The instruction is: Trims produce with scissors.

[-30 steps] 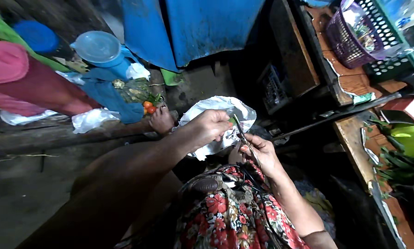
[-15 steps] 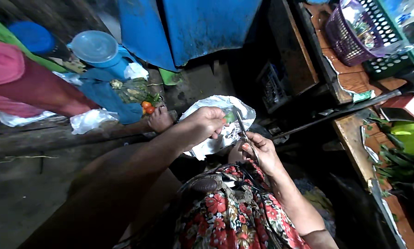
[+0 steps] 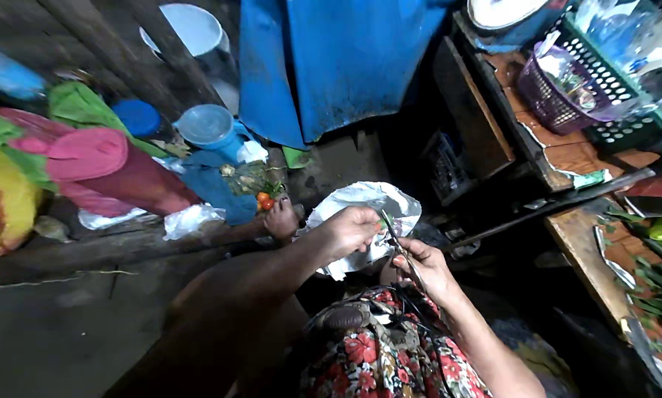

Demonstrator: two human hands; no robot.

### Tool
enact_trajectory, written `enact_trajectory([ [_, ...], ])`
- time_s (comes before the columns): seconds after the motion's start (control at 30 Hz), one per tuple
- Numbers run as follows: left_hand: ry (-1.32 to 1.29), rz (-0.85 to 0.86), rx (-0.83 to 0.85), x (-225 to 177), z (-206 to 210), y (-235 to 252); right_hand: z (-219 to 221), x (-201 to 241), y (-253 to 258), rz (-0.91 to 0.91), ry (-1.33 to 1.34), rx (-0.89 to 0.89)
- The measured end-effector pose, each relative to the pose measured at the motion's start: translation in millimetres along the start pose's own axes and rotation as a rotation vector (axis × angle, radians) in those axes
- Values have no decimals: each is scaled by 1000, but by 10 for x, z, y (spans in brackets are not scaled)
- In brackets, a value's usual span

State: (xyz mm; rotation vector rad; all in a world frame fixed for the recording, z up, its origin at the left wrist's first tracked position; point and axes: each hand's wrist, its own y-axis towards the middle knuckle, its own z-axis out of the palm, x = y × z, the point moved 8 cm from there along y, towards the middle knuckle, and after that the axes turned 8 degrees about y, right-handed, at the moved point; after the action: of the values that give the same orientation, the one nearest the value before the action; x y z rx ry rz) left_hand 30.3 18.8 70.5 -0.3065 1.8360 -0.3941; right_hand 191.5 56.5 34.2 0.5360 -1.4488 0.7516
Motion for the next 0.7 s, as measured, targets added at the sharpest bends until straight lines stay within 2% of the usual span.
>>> enact_trajectory([
  [0.2,22,-41,12,-36,-18,-25,-7,30,-9,2,8,-13],
  [0.47,-33,-11,-37,5,-47,-25,-46,-3,-31,-46,93,-41],
  [0.7,-41,8,-65,10,-44,-18,-5,-27,-46,-49,15,26],
])
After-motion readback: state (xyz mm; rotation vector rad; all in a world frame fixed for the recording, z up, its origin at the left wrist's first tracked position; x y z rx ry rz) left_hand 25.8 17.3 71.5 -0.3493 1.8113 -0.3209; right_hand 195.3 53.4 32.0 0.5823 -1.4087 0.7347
